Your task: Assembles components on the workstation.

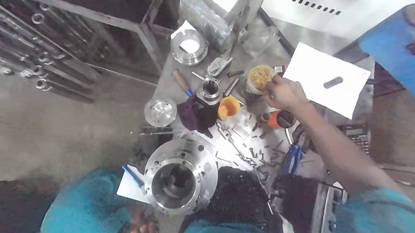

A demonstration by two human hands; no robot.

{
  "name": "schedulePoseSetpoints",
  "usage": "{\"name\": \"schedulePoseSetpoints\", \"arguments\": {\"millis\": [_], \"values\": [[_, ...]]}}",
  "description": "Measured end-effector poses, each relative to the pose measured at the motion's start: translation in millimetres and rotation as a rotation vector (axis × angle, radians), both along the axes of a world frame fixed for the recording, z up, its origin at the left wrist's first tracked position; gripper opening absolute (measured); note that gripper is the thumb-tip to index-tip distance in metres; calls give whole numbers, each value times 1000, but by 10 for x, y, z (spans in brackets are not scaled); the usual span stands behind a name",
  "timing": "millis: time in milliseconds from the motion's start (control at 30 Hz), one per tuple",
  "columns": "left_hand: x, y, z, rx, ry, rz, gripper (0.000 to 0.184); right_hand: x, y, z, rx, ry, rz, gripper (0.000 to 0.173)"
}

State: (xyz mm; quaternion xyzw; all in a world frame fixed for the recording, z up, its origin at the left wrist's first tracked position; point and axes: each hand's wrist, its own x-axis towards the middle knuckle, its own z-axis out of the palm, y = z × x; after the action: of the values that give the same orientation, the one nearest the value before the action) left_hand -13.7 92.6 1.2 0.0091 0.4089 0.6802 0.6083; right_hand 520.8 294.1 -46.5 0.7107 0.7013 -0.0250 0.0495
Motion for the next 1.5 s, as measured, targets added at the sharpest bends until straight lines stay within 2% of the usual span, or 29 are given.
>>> {"name": "schedulePoseSetpoints", "arguments": {"millis": [200, 333, 433, 533, 600, 800, 900, 1000, 1133, 1200, 1267, 1500], "values": [[29, 14, -4, -8, 1, 7, 40, -169, -21, -21, -61, -14, -176, 37], [59, 46, 15, -18, 4, 17, 41, -347, -3, 3, -46, 114, -414, 44], [38, 51, -3, -1, 3, -3, 43, -336, -1, -28, 15, 452, -580, 40], [7, 44, -9, -2, -14, 7, 40, -286, -98, -136, 115, 1097, -657, 30], [6, 36, 3, 4, -3, 7, 32, -313, -174, -104, 73, 1473, -657, 29], [94, 120, 59, 31, -6, -214, 27, -612, -450, 260, 18, 1737, -430, 21], [70, 189, 13, 71, -1, -439, 26, -980, -613, 457, -51, 1872, -263, 21], [202, 259, 54, 63, 30, -580, 29, -1468, -747, 658, -92, 1772, 28, 22], [411, 361, 148, 221, -43, -693, 38, -2254, -984, 928, 149, 1257, 373, 25], [502, 376, 248, 266, -41, -675, 42, -2597, -1109, 1023, 269, 1031, 439, 18], [537, 357, 348, 270, -18, -621, 40, -2850, -1227, 1049, 348, 904, 454, 18], [340, 259, 422, 245, 23, -496, 22, -3311, -1421, 1086, 378, 813, 500, 20]]}}
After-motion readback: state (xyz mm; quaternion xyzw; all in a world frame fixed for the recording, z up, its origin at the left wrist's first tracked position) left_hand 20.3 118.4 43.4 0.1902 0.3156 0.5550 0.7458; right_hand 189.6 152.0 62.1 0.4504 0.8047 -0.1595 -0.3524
